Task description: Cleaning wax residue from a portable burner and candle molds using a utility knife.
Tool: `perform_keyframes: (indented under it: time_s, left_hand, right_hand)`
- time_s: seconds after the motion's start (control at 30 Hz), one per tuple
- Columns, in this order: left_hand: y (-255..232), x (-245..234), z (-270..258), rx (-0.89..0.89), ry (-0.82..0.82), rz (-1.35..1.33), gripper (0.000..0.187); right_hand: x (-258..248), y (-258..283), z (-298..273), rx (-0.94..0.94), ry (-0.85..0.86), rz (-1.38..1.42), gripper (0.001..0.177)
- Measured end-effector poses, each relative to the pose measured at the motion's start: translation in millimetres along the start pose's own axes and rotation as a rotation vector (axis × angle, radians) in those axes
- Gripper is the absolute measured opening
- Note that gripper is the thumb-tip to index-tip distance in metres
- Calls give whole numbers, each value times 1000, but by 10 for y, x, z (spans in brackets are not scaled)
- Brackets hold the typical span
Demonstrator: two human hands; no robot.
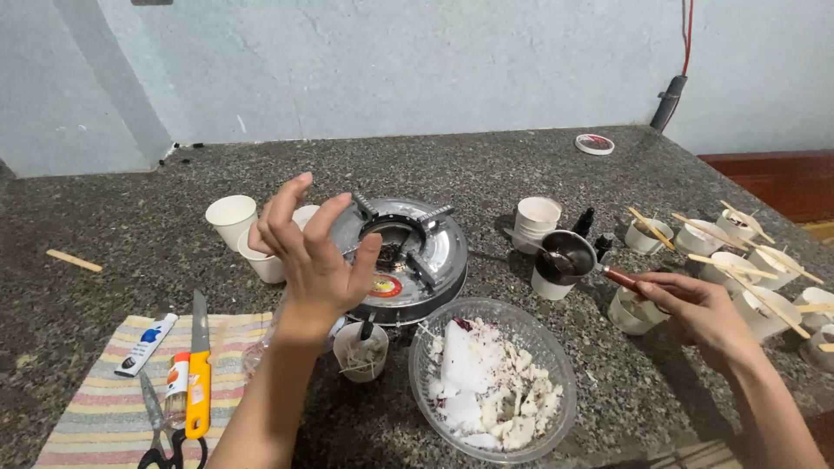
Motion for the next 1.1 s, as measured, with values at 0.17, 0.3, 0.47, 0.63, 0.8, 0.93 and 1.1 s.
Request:
perform_keyframes:
  time_s: [0.17, 0.3, 0.47, 0.63, 0.8, 0.93, 1.1]
  left_hand:
    - [-34, 7, 46, -28, 68, 16, 37]
    - [2, 44, 52, -91, 140, 29, 38]
    - [-3, 50, 54, -72, 138, 31, 36]
    - [5, 34, 61, -97, 136, 48, 36]
    - [16, 32, 62, -94, 126, 58, 36]
    - [28, 22, 61, -103, 118, 69, 36]
    - [53, -54, 97, -100, 42, 76, 34]
  right_hand:
    - [2, -88, 127, -31, -40, -299, 31]
    - [56, 51, -4, -2, -33, -387, 31]
    - [62, 87, -20, -27, -5, -563, 40]
    - [-6, 192, -66, -92, -56, -798, 45]
    - [-45, 501, -298, -9, -48, -982, 46]
    - [-22, 646, -411, -55, -76, -872, 43]
    - [-24, 633, -364, -156, -201, -881, 44]
Point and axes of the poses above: each hand's wrist, its own z-axis towards the middle knuckle, its own x-axis out of the palm, y = z × x, the point moved 7 cm from there along z, towards the middle knuckle, and after that the axes turned 13 degrees about -z, right-handed, at the moved point
